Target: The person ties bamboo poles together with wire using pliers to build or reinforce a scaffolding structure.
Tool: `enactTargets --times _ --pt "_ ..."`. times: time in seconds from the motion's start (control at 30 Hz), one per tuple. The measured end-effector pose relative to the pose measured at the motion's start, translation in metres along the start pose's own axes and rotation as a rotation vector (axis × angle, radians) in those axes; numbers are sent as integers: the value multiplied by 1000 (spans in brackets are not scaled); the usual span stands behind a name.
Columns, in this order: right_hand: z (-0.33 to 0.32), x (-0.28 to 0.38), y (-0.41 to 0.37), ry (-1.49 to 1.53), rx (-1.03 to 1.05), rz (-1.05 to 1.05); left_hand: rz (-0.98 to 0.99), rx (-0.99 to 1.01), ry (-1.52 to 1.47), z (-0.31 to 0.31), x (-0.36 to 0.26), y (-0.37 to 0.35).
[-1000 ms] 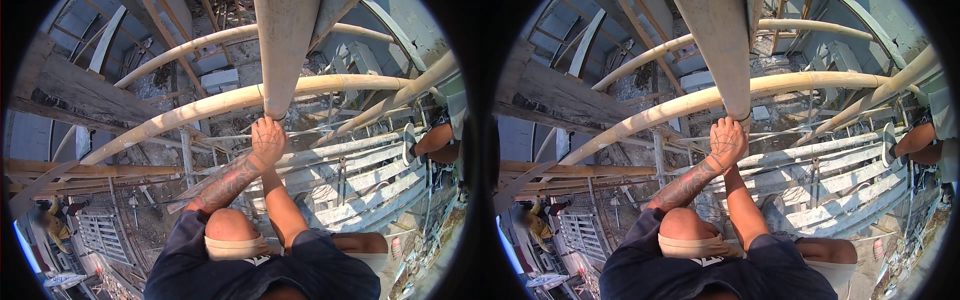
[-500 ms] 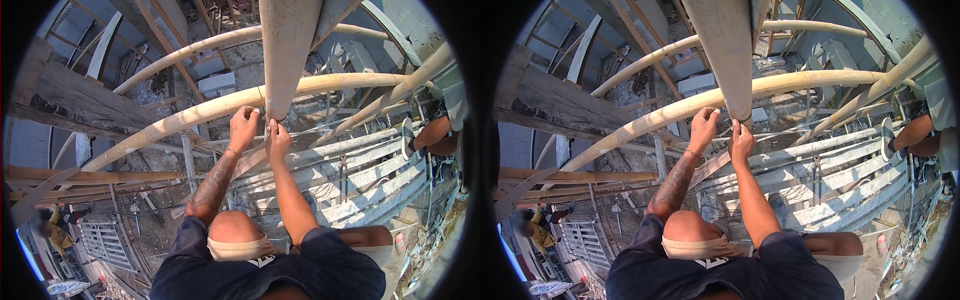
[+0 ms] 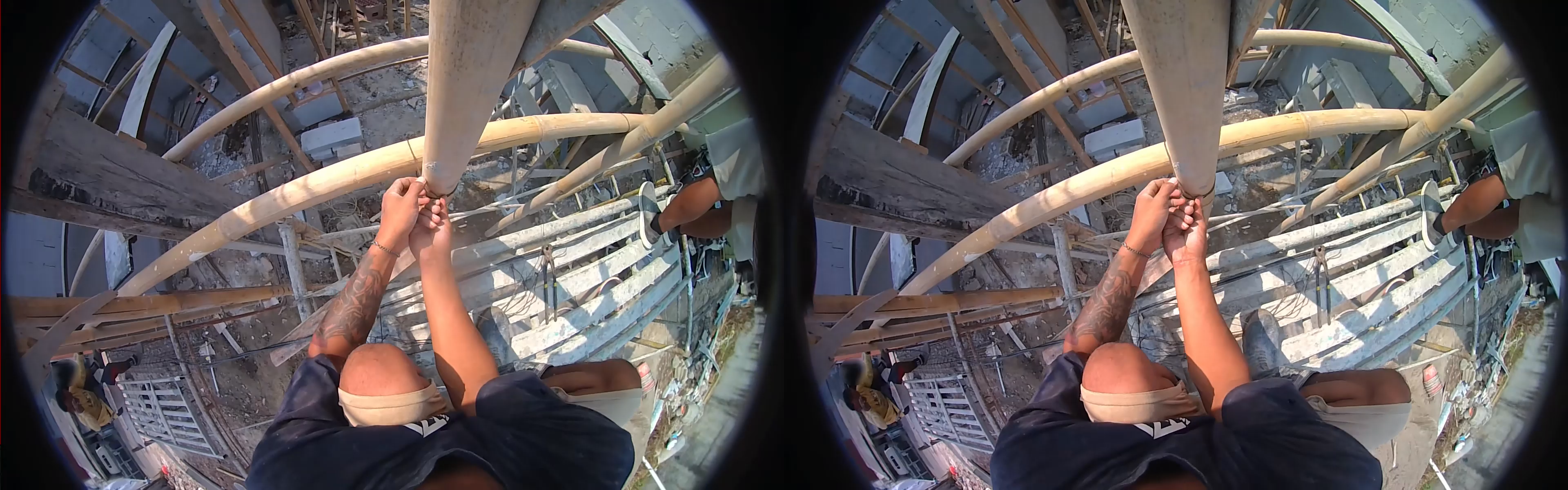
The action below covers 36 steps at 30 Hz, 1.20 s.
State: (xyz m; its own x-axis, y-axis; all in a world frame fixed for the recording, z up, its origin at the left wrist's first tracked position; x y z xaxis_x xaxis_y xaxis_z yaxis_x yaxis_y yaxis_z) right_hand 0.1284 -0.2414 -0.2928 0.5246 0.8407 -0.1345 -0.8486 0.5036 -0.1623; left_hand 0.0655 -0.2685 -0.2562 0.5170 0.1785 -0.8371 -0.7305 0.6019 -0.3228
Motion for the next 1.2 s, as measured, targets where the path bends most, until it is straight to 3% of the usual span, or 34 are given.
enactTargets --times 0.03,0.1,0.17,0.23,0.3,0.33,0.37,0.4,0.43,0.5,0.53,0.57,0.63,0.67,0.7,0.77,0.83,0.9,0.97,1.0,1.03,1.1,1.13,1.17,1.2 --pt "2 0 0 -7 22 -9 47 31 48 0 0 0" --pt "-7 6 -2 -142 -127 9 -158 70 23 8 -2 -14" --pt "-16 17 -9 -483 -336 -33 -122 97 145 11 9 -16" --pt "-26 28 -13 -612 -379 20 -143 149 218 15 17 -15" --pt "4 44 -39 -892 -609 103 -35 144 249 18 22 -12" --pt "12 62 -46 -1212 -577 175 30 138 445 16 17 -9" --pt "48 86 -59 -1583 -604 123 27 149 446 15 18 -5" --pt "71 120 -67 -1900 -702 28 30 161 448 14 20 -2" --pt "83 164 -78 -2006 -752 -244 27 167 451 12 24 -3" --pt "42 281 -112 -2097 -1029 -833 -2 158 457 13 24 -7" --pt "30 310 -138 -2323 -1239 -850 11 136 351 12 25 -8" --pt "1 337 -161 -2525 -1504 -628 18 112 246 11 27 -10" --pt "-75 367 -198 -2563 -1626 70 -56 100 174 12 28 -14" --pt "-81 356 -207 -2630 -1597 344 -82 85 131 12 28 -15" --pt "-86 348 -213 -2631 -1591 355 -116 67 94 9 29 -17" --pt "-81 329 -218 -2837 -1576 86 -120 56 108 9 31 -17" --pt "-87 332 -218 -2932 -1465 71 -162 84 8 7 33 -16" --pt "-82 331 -216 -3011 -1349 207 -170 102 10 6 34 -16" --pt "-91 341 -223 -3106 -1326 -52 -172 95 5 5 34 -15" --pt "-93 353 -227 -2969 -1494 -116 -188 94 -6 6 33 -15" --pt "-94 366 -231 -2819 -1656 -171 -173 102 -15 5 33 -14" --pt "-86 392 -225 -2838 -1641 -174 -166 101 -48 4 34 -13" --pt "-74 402 -224 -2667 -1749 -398 -165 94 -55 3 36 -13" --pt "-63 402 -219 -2278 -1565 -671 -164 83 -60 1 36 -13" --pt "5 343 -192 -3318 -1250 -759 -160 91 -63 1 37 -12"
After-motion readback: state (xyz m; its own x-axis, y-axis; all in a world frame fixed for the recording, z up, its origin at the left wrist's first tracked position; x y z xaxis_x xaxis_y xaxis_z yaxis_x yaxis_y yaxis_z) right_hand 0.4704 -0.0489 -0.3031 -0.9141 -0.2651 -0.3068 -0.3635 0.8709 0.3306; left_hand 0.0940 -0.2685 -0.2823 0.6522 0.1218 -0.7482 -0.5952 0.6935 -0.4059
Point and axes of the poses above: each hand's wrist, its own y-axis towards the middle knuckle, its own z-axis out of the palm, x = y × z, the point moved 6 cm from there along y, towards the middle knuckle, and after that the axes turned 14 degrees about -y, right-handed, at the moved point
